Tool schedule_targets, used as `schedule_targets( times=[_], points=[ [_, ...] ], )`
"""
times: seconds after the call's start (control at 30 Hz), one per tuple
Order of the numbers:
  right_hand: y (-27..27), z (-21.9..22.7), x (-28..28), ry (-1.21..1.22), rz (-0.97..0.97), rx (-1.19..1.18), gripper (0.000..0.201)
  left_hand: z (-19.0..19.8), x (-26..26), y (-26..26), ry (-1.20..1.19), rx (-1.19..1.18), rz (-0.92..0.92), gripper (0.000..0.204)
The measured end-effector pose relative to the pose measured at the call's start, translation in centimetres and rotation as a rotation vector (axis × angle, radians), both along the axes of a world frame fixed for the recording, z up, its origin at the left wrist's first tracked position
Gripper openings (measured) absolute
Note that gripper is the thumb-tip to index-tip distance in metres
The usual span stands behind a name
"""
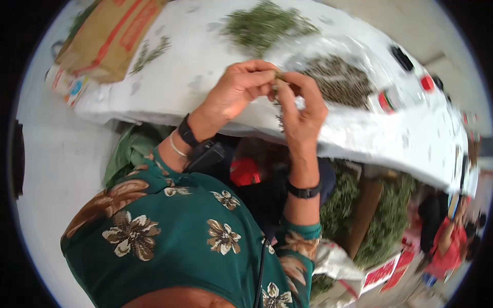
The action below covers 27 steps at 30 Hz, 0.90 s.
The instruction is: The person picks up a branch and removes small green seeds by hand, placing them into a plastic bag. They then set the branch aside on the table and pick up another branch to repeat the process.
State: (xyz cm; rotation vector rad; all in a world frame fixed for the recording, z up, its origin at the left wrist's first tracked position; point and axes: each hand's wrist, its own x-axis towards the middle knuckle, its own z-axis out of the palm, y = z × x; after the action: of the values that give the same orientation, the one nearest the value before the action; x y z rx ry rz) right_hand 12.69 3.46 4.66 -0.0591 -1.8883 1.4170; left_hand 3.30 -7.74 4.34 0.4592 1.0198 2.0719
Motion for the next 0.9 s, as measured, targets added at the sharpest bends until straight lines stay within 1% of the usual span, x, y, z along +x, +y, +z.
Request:
schedule_targets(
  times=[0.03,0.07,0.1,0.13,0.17,0.23,0.3,0.33,0.4,0.43,0.5,0.53,0.6,0.63,0.73,0.83,0.87,0.9],
  points=[
    [-0.1,-0.1,-0.3,-0.001,0.001,-0.029,0.013,0.1,-0.7,-1.5,0.020,-0.007,0.052,0.018],
    [-0.1,0.0,-0.4,-0.008,-0.005,-0.060,0.018,0.1,-1.5,-2.7,-0.019,0.042,0.054,0.018],
    [-0.1,0.1,-0.6,0.007,0.029,-0.062,0.018,0.1,-2.4,-3.8,-0.056,0.099,0.047,0.018],
    [-0.1,0.4,-0.7,0.012,0.012,-0.118,0.021,0.3,-3.3,-4.8,-0.092,0.156,0.032,0.018],
    [0.0,0.7,-0.9,0.012,-0.009,-0.171,0.024,0.7,-4.2,-6.3,-0.079,0.159,0.053,0.018],
    [0.2,0.8,-1.2,0.005,0.002,-0.204,0.025,1.6,-6.4,-10.8,-0.076,0.253,0.155,0.016],
    [0.3,0.7,-1.5,-0.031,-0.023,-0.267,0.026,2.7,-8.9,-14.9,-0.078,0.230,0.331,0.014],
    [0.4,0.4,-1.8,-0.024,-0.012,-0.262,0.026,3.0,-10.6,-17.3,-0.070,0.237,0.340,0.014],
    [0.5,-0.5,-2.3,-0.036,-0.013,-0.234,0.027,3.9,-13.7,-21.2,0.094,0.136,0.424,0.012],
    [0.5,-0.9,-2.6,-0.040,-0.015,-0.220,0.027,4.0,-14.7,-22.3,0.105,0.144,0.429,0.012],
    [0.5,-1.5,-3.2,-0.034,-0.015,-0.209,0.026,4.5,-16.2,-24.3,0.344,-0.132,0.614,0.013],
    [0.6,-1.8,-3.4,-0.040,-0.027,-0.202,0.026,4.3,-17.9,-25.3,0.346,-0.124,0.618,0.013],
    [0.8,-2.1,-3.3,-0.045,-0.051,-0.196,0.025,3.2,-21.5,-26.8,0.288,-0.540,0.607,0.023],
    [1.0,-2.1,-3.1,-0.051,-0.077,-0.207,0.025,2.5,-21.6,-27.2,0.287,-0.535,0.598,0.023],
    [1.3,-2.2,-2.8,-0.061,-0.154,-0.230,0.023,1.4,-21.6,-27.0,0.437,-0.587,0.755,0.032],
    [2.0,-2.5,-1.5,0.004,-0.155,-0.271,0.020,1.1,-19.4,-25.9,0.492,-0.596,0.700,0.033],
    [2.4,-2.4,-1.3,0.010,-0.186,-0.262,0.020,1.2,-18.6,-24.9,0.523,-0.595,0.687,0.033],
    [2.6,-2.4,-0.9,0.017,-0.168,-0.270,0.019,1.4,-17.5,-23.8,0.526,-0.582,0.658,0.033]
  ],
)
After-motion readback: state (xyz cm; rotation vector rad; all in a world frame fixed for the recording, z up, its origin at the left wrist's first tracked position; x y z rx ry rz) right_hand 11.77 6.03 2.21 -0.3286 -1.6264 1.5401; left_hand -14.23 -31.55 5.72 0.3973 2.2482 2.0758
